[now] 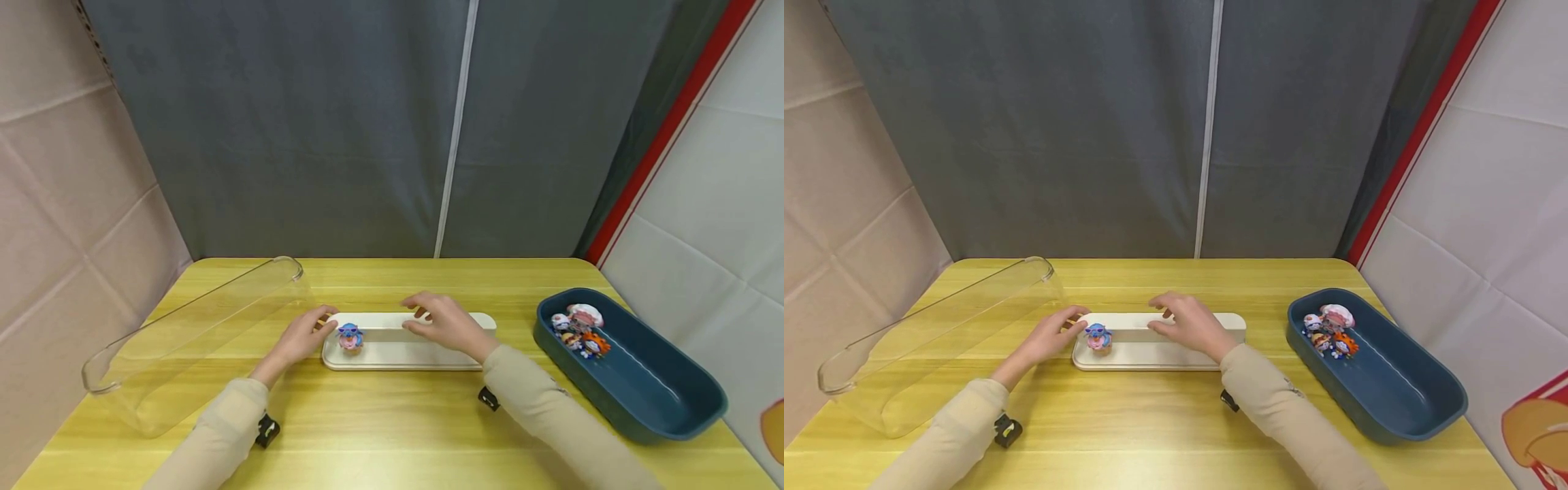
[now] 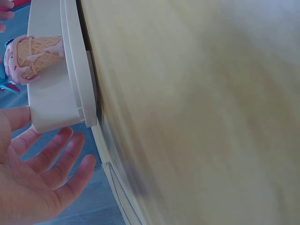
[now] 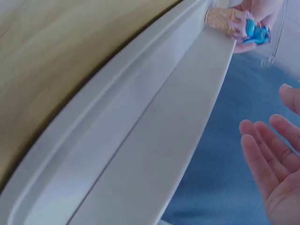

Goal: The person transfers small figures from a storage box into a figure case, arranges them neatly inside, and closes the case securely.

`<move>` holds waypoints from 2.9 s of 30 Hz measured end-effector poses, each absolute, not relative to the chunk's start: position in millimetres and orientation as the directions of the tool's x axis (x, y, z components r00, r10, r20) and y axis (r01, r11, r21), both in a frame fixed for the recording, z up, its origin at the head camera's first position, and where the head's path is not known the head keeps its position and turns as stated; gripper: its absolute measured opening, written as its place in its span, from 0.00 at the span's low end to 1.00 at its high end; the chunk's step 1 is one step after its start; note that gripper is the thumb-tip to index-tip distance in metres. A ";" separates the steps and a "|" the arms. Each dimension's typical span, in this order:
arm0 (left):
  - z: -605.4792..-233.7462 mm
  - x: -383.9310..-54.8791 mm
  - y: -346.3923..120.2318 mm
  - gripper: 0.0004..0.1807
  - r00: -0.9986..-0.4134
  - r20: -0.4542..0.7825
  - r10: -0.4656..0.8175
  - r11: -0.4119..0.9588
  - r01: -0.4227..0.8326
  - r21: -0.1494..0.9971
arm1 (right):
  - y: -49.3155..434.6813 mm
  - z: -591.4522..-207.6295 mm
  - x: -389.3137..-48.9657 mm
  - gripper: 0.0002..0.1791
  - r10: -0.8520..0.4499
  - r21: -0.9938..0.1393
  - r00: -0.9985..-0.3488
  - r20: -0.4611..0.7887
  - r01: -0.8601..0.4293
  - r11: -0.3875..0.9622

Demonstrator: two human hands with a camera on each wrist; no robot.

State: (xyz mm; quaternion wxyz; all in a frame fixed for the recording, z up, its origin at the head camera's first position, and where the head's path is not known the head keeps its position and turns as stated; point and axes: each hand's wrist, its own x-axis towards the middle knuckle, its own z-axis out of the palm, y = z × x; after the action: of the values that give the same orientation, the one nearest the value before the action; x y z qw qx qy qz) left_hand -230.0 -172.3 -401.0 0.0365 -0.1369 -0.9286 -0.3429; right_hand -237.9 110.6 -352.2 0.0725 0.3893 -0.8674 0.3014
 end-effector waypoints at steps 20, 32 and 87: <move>-401.9 -229.5 -171.7 0.14 -0.959 0.169 0.226 0.722 0.281 0.632 | 163.8 -328.8 -246.5 0.17 -0.602 -0.364 -0.708 0.369 -0.707 0.607; -402.8 -230.4 -173.0 0.14 -0.960 0.162 0.229 0.733 0.279 0.620 | 192.8 -313.1 -252.1 0.17 -0.595 -0.372 -0.744 0.302 -0.667 0.645; -402.1 -230.6 -174.6 0.15 -0.961 0.158 0.228 0.738 0.276 0.616 | 388.7 -339.5 -256.4 0.35 -0.051 -0.718 -0.997 0.054 -0.074 0.692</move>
State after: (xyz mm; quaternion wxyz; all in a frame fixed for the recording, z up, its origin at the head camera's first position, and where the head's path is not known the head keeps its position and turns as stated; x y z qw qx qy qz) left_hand -230.6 -174.6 -402.1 0.0359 -0.1352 -0.9314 -0.3361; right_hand -256.4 388.7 -339.5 0.0150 0.0339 -0.9196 0.3911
